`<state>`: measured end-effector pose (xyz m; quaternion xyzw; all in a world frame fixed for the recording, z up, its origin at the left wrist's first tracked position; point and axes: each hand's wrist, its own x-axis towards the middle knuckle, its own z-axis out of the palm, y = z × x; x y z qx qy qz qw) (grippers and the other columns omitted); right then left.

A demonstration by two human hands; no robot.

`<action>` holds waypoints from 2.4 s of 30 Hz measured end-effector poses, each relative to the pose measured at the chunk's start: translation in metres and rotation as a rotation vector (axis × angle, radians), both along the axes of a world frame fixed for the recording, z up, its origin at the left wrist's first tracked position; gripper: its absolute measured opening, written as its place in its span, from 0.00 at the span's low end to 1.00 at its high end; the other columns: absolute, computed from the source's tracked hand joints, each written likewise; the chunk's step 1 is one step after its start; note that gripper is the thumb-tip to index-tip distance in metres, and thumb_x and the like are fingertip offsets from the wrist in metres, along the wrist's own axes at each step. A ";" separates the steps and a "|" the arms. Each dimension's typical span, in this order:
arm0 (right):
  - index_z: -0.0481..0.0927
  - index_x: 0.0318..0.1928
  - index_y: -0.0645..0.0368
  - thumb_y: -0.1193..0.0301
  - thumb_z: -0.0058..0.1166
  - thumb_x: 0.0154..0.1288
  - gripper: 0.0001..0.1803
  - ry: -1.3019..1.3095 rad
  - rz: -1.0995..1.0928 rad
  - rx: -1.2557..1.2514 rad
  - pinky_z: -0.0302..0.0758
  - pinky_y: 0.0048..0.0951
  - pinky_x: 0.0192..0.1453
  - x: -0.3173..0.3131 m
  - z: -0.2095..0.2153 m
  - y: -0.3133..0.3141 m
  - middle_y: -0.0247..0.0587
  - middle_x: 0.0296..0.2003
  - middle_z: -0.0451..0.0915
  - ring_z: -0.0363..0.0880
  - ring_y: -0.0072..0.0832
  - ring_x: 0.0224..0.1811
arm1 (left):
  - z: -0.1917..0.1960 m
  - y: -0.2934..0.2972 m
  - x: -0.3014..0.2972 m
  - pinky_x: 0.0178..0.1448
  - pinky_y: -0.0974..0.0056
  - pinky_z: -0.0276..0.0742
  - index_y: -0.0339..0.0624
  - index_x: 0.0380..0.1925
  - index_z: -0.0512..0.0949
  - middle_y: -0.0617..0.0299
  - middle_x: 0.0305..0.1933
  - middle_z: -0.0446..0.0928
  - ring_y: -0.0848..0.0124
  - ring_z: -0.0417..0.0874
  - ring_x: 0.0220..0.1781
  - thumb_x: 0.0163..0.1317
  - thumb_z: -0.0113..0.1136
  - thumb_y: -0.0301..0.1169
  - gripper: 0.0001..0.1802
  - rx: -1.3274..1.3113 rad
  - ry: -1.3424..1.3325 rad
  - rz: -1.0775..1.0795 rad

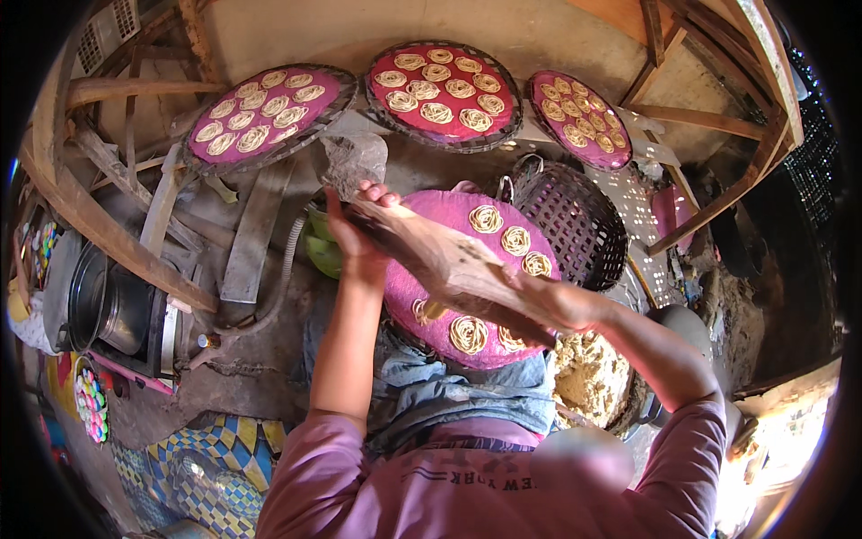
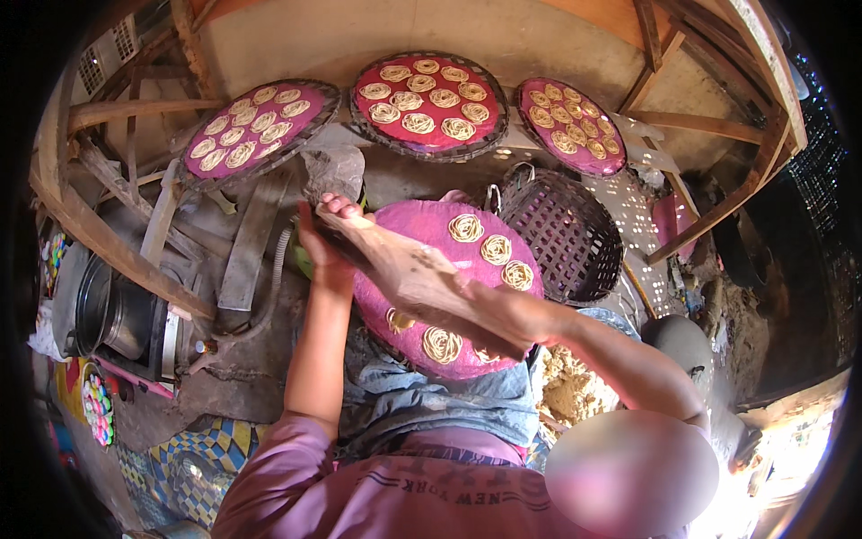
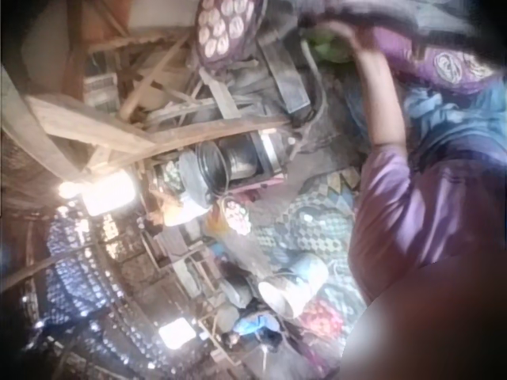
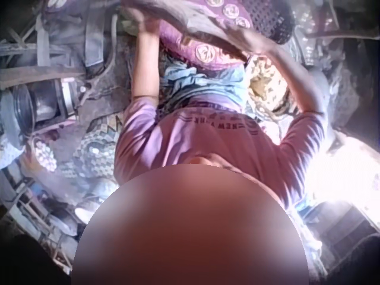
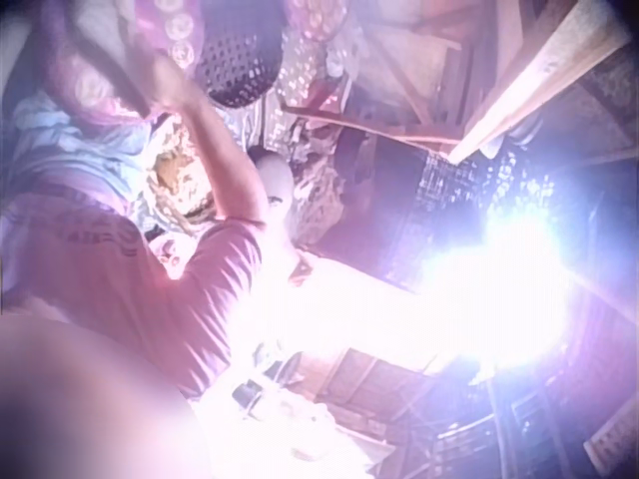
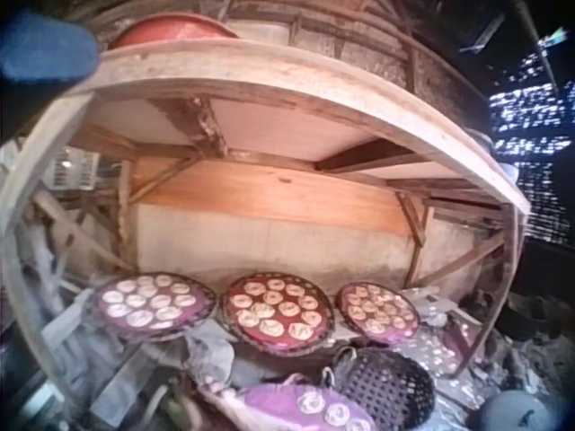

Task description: The person scoops dough from a large pot and pipes it into spiral shapes onto purple trays using a wooden tool with a nozzle. The person repeatedly fills the tool and pipes multiple spirals, arranging them in rows on the trays.

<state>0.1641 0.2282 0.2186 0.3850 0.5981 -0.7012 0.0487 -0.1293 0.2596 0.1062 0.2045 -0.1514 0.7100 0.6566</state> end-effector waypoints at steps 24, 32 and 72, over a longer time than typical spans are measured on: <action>0.64 0.64 0.64 0.36 0.31 0.70 0.43 0.789 -0.193 -0.812 0.85 0.35 0.33 -0.007 -0.134 0.002 0.58 0.43 0.79 0.84 0.36 0.31 | -0.038 0.003 0.005 0.44 0.61 0.70 0.54 0.32 0.77 0.75 0.31 0.80 0.75 0.81 0.35 0.68 0.51 0.44 0.11 0.083 -0.171 0.044; 0.68 0.63 0.57 0.57 0.42 0.73 0.25 0.143 0.100 0.257 0.78 0.29 0.40 -0.020 -0.121 0.001 0.50 0.49 0.77 0.79 0.30 0.45 | -0.015 -0.008 -0.014 0.38 0.60 0.72 0.53 0.30 0.78 0.76 0.27 0.79 0.73 0.80 0.31 0.70 0.43 0.54 0.22 0.053 -0.303 0.131; 0.74 0.53 0.65 0.26 0.25 0.62 0.51 0.038 -0.330 -0.067 0.80 0.28 0.25 0.104 -0.017 0.009 0.47 0.29 0.80 0.79 0.29 0.21 | -0.047 0.075 0.108 0.50 0.59 0.72 0.47 0.30 0.80 0.64 0.29 0.80 0.66 0.79 0.35 0.63 0.49 0.60 0.27 0.093 -0.206 -0.302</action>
